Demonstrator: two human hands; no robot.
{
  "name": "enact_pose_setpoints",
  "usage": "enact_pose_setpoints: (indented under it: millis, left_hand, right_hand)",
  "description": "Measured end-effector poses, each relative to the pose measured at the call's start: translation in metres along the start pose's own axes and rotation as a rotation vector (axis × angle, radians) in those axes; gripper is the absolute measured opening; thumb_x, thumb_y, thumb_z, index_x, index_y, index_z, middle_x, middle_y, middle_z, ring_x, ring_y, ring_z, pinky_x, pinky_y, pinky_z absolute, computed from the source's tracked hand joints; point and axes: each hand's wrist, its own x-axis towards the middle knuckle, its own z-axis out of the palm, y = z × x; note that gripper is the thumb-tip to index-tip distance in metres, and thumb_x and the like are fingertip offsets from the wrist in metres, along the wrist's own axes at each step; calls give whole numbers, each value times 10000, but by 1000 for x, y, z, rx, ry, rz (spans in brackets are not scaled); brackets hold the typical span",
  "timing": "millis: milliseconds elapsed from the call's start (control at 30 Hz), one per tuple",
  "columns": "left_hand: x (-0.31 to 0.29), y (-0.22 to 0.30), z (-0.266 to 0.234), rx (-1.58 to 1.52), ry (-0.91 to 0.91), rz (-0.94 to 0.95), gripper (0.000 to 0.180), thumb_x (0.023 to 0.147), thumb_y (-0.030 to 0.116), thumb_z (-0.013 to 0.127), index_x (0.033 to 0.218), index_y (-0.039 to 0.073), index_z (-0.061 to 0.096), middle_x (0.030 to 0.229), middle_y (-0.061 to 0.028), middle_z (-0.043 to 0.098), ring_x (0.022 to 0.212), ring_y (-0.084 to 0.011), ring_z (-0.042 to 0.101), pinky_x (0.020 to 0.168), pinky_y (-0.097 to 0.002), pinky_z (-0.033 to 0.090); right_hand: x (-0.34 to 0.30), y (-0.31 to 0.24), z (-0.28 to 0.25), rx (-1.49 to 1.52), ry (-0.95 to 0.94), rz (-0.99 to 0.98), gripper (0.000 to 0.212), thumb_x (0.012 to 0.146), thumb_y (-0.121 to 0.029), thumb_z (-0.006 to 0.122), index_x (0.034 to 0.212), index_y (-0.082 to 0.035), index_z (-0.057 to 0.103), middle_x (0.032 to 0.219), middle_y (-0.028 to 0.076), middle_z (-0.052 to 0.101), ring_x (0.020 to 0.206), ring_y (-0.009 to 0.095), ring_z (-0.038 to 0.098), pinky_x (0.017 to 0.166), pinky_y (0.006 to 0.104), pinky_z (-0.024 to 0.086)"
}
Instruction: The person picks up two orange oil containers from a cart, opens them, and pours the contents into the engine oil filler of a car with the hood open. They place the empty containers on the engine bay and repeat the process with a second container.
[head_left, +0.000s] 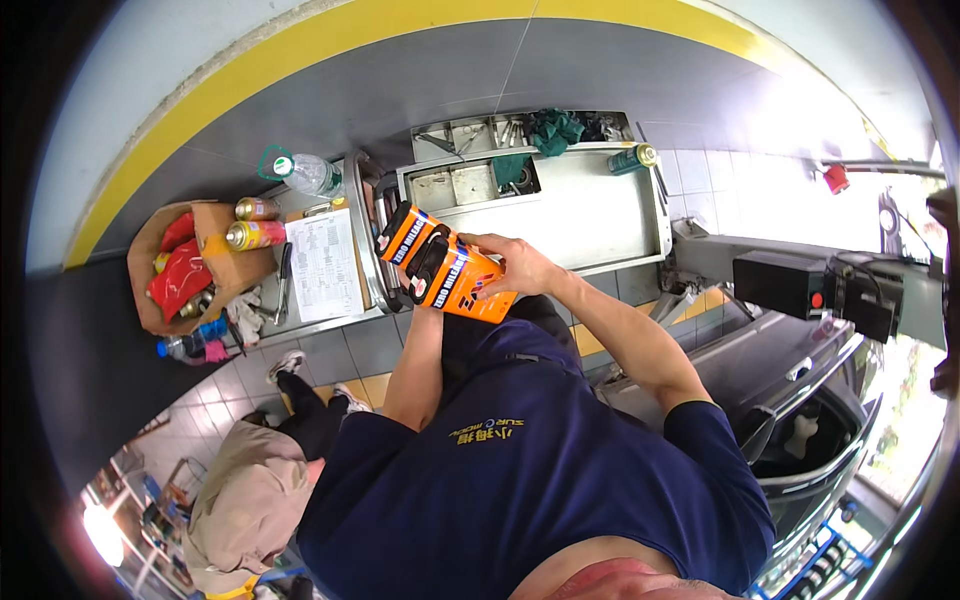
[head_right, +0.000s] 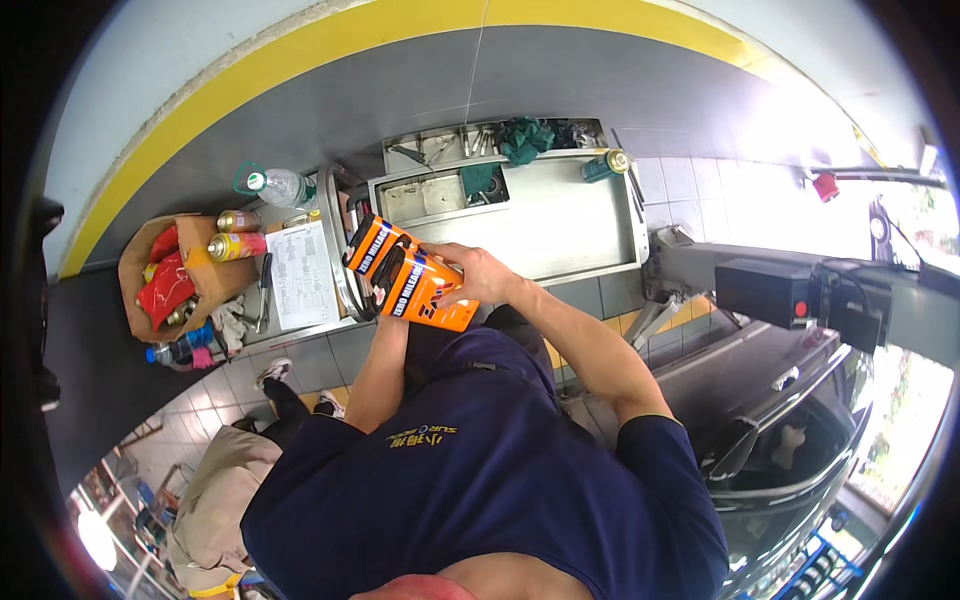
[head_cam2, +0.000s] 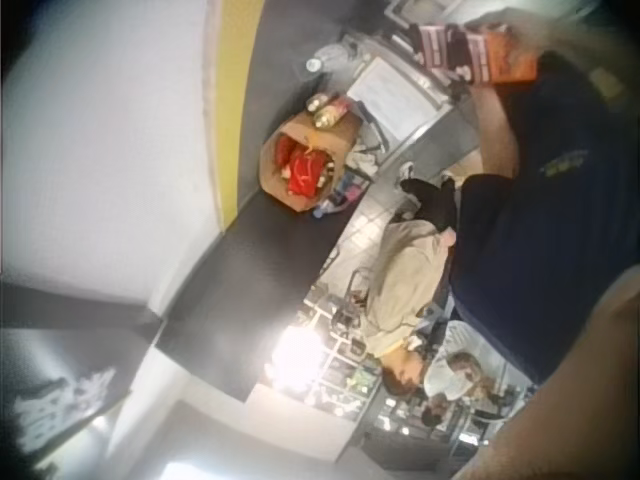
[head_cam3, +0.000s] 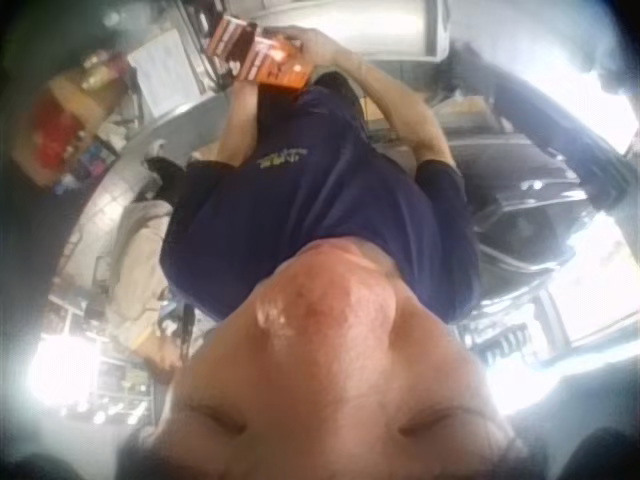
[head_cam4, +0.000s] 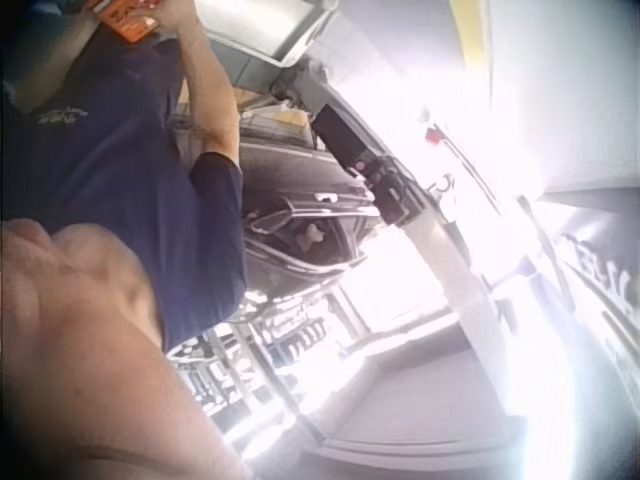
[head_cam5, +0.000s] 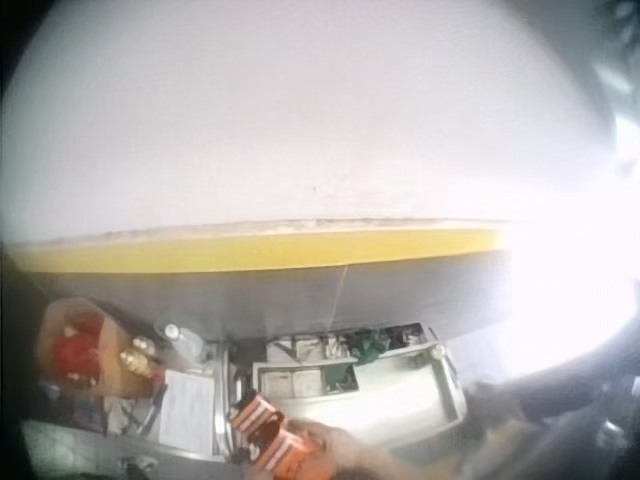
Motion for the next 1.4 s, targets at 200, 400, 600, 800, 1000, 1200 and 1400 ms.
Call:
enact_pose_setpoints:
  millis: [200,400,600,800,1000,1200,1400]
  left_hand:
    - [22,-16,-8,213,130,397,993,1077,842,590,1653,33,613,1535,-211,738,1348,-404,759,1190,-583,616]
    - [7,-41,5,402,404,526,832,1148,758,464,1553,65,681,1398,-172,799,1243,-368,790,1091,-533,662]
    - [-1,-91,-5,367,867,741,673,1193,658,488,1538,124,709,1459,-75,785,1285,-299,777,1134,-509,634]
    - [-20,-101,-11,405,1260,829,774,1214,686,490,1380,-9,788,1303,-119,824,1173,-258,767,1089,-413,583]
    - [-44,-111,7,878,1255,595,643,1241,539,577,1174,-48,833,1142,-94,828,1122,-195,742,1053,-359,546]
    - [-118,-162,30,1087,1297,634,468,1238,413,633,1097,15,835,1053,-35,835,995,-130,728,891,-323,542]
    - [-262,-242,54,831,1548,573,436,1220,393,653,1080,17,825,944,-50,838,876,-173,796,789,-342,597]
  right_hand:
    - [32,34,-50,-120,-202,-228,1111,832,-242,1036,1793,-174,482,1676,156,654,1440,442,695,1245,500,583]
    - [54,75,-75,-202,-455,-380,1180,803,-157,1019,1821,-257,432,1790,110,560,1516,445,643,1293,525,559]
    - [55,117,-85,-280,-587,-348,1295,826,-107,1001,1874,-323,272,1785,119,548,1542,450,616,1298,556,555]
    - [29,143,-88,-264,-523,-330,1219,849,-83,991,1849,-268,318,1745,180,567,1526,477,616,1285,553,551]
    - [0,169,-100,-284,-438,-331,1086,912,-93,947,1816,-150,348,1731,193,578,1500,457,640,1247,518,570]
    - [24,189,-110,-483,-267,-283,605,927,2,765,1522,-66,685,1720,200,571,1520,444,623,1280,487,542]
    - [113,225,-135,-863,44,-254,626,986,-420,869,1544,-154,773,1724,331,548,1582,517,542,1296,594,489]
